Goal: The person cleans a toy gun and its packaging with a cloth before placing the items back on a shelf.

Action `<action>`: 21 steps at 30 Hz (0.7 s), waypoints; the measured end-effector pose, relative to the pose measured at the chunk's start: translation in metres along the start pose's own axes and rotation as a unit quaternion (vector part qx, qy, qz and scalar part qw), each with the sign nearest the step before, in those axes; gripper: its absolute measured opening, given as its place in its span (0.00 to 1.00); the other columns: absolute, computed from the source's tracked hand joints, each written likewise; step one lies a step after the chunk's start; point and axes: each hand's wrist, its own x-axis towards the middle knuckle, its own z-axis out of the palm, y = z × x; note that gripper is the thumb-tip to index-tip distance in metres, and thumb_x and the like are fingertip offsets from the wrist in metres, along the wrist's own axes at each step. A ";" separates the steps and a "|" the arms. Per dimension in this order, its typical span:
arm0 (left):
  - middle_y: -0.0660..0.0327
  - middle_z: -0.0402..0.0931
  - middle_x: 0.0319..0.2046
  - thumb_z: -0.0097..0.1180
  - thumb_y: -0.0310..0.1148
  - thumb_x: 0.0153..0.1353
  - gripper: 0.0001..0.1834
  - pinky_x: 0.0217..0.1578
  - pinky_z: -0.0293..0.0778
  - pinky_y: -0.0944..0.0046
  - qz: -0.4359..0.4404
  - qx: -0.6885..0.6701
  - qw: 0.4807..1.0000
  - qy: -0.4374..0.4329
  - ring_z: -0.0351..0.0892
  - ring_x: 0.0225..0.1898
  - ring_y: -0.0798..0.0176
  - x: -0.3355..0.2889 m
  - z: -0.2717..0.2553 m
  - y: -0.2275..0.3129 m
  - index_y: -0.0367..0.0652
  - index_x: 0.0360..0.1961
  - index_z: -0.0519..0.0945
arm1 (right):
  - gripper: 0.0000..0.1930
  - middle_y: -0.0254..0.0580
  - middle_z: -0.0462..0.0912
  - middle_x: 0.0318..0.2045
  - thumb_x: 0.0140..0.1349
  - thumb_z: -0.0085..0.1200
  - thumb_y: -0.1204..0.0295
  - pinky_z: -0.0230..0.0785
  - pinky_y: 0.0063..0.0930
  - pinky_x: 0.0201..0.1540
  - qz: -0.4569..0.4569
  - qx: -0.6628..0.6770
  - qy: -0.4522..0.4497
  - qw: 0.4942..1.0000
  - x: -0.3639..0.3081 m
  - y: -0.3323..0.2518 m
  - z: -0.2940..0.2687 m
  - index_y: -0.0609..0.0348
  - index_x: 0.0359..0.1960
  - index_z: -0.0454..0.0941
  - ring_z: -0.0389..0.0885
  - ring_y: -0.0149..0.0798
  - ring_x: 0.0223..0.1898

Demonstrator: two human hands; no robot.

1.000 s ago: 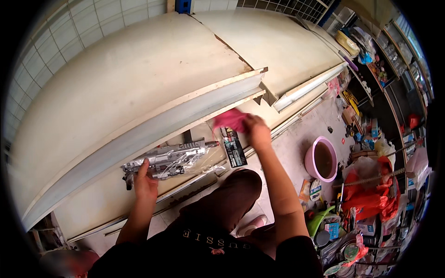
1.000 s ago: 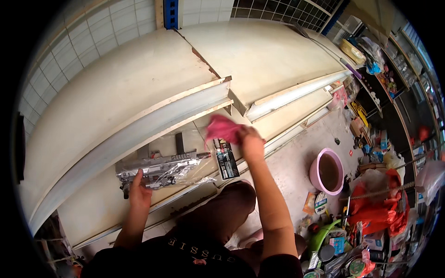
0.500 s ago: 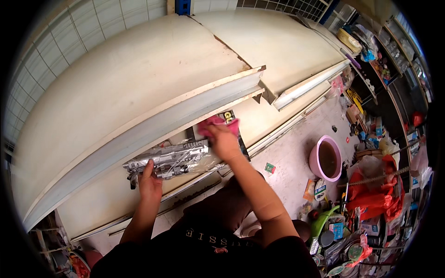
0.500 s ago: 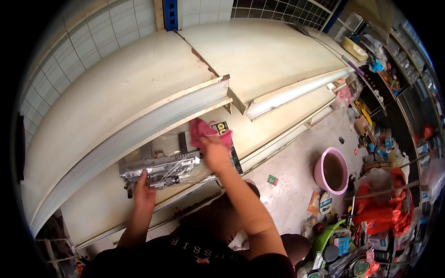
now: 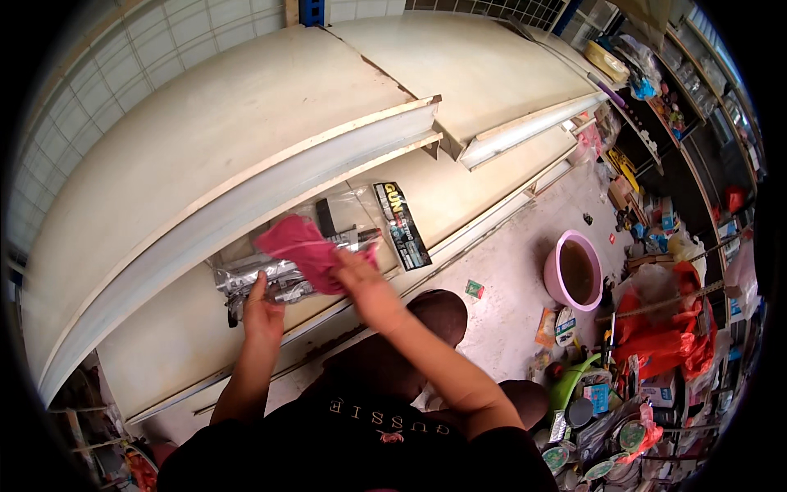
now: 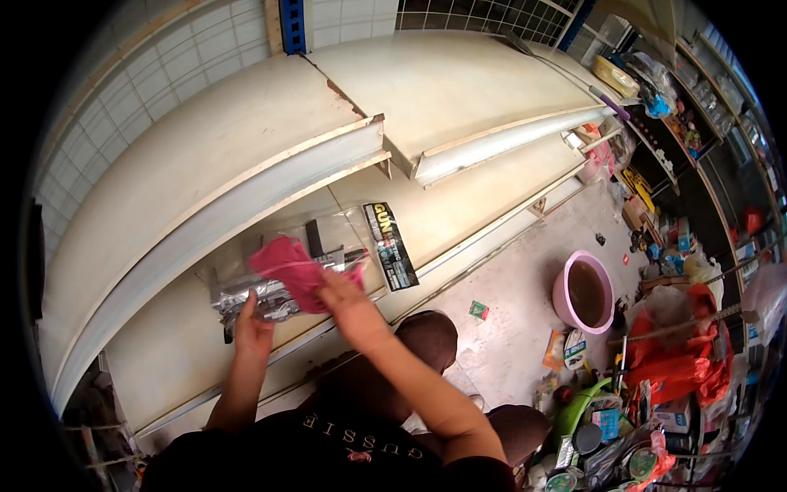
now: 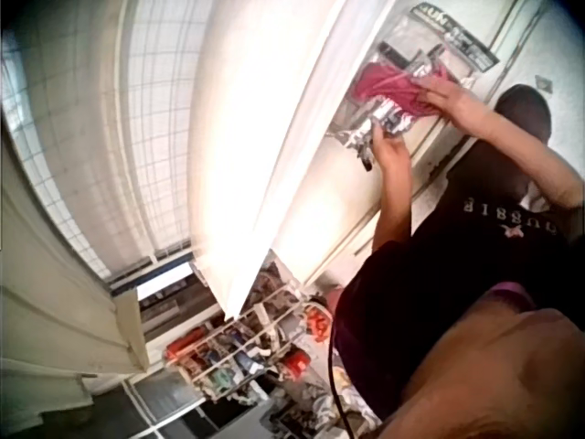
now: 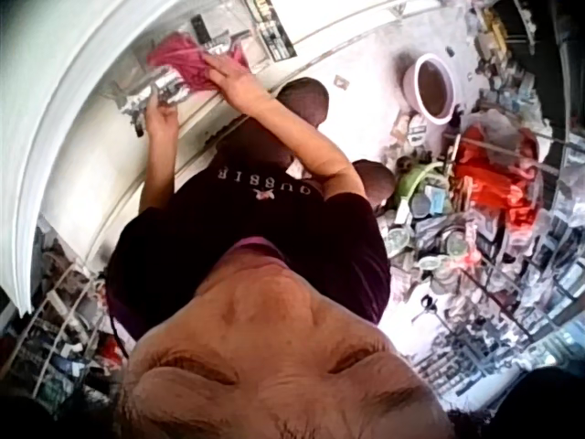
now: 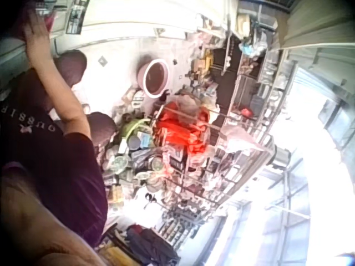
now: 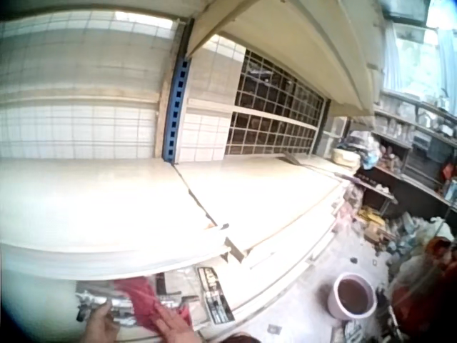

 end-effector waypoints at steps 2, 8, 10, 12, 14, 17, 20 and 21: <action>0.59 0.77 0.42 0.60 0.34 0.58 0.14 0.47 0.72 0.59 -0.005 0.006 1.000 0.007 0.76 0.46 0.61 0.001 -0.007 0.000 0.42 0.44 0.75 | 0.12 0.52 0.69 0.56 0.52 0.45 0.81 0.63 0.38 0.58 0.066 -0.077 0.007 0.995 -0.010 0.036 -0.012 0.61 0.40 0.71 0.69 0.51 0.57; 0.59 0.77 0.43 0.60 0.35 0.57 0.15 0.49 0.71 0.58 -0.014 0.002 0.999 0.035 0.75 0.46 0.60 0.004 0.000 -0.004 0.42 0.43 0.75 | 0.12 0.51 0.79 0.37 0.52 0.42 0.80 0.71 0.37 0.39 0.342 -0.068 0.145 0.926 0.002 0.089 -0.120 0.58 0.37 0.76 0.79 0.51 0.38; 0.59 0.77 0.43 0.60 0.35 0.57 0.15 0.50 0.71 0.58 -0.006 -0.007 0.999 0.036 0.75 0.46 0.60 0.004 -0.001 -0.006 0.42 0.43 0.75 | 0.16 0.50 0.79 0.39 0.48 0.47 0.84 0.71 0.35 0.43 0.252 -0.011 0.202 0.946 0.011 0.075 -0.112 0.59 0.40 0.76 0.78 0.50 0.40; 0.59 0.77 0.43 0.60 0.35 0.57 0.16 0.51 0.70 0.57 0.001 -0.016 0.999 0.033 0.75 0.47 0.59 0.008 -0.003 -0.009 0.42 0.44 0.75 | 0.16 0.50 0.78 0.41 0.47 0.50 0.83 0.70 0.38 0.45 0.152 0.027 0.160 0.975 0.020 0.045 -0.075 0.58 0.39 0.76 0.77 0.52 0.42; 0.59 0.76 0.44 0.60 0.35 0.57 0.16 0.51 0.70 0.57 0.008 -0.036 0.999 0.011 0.75 0.47 0.59 0.010 -0.001 -0.013 0.42 0.45 0.74 | 0.14 0.50 0.76 0.43 0.48 0.51 0.81 0.69 0.42 0.46 0.040 0.012 0.091 0.995 0.017 0.012 -0.029 0.57 0.38 0.75 0.76 0.53 0.44; 0.59 0.76 0.44 0.59 0.35 0.58 0.17 0.52 0.70 0.56 0.001 -0.055 0.998 -0.017 0.75 0.47 0.58 0.011 0.003 -0.016 0.42 0.47 0.74 | 0.14 0.51 0.75 0.44 0.48 0.53 0.79 0.68 0.43 0.48 0.004 -0.031 0.060 0.998 0.010 0.029 -0.013 0.57 0.39 0.75 0.74 0.53 0.46; 0.59 0.76 0.45 0.58 0.36 0.59 0.17 0.52 0.70 0.57 0.002 -0.054 0.999 -0.002 0.75 0.47 0.59 0.003 0.009 -0.019 0.43 0.47 0.73 | 0.16 0.52 0.75 0.39 0.48 0.52 0.79 0.69 0.45 0.44 0.204 -0.054 0.039 0.977 0.010 0.060 -0.059 0.56 0.41 0.74 0.76 0.53 0.38; 0.59 0.76 0.45 0.57 0.37 0.59 0.17 0.52 0.70 0.58 0.004 -0.059 0.998 -0.003 0.75 0.46 0.60 0.002 0.020 -0.028 0.43 0.47 0.73 | 0.14 0.53 0.76 0.37 0.48 0.52 0.80 0.69 0.43 0.42 0.283 -0.058 0.030 0.957 0.004 0.080 -0.080 0.57 0.39 0.75 0.76 0.53 0.36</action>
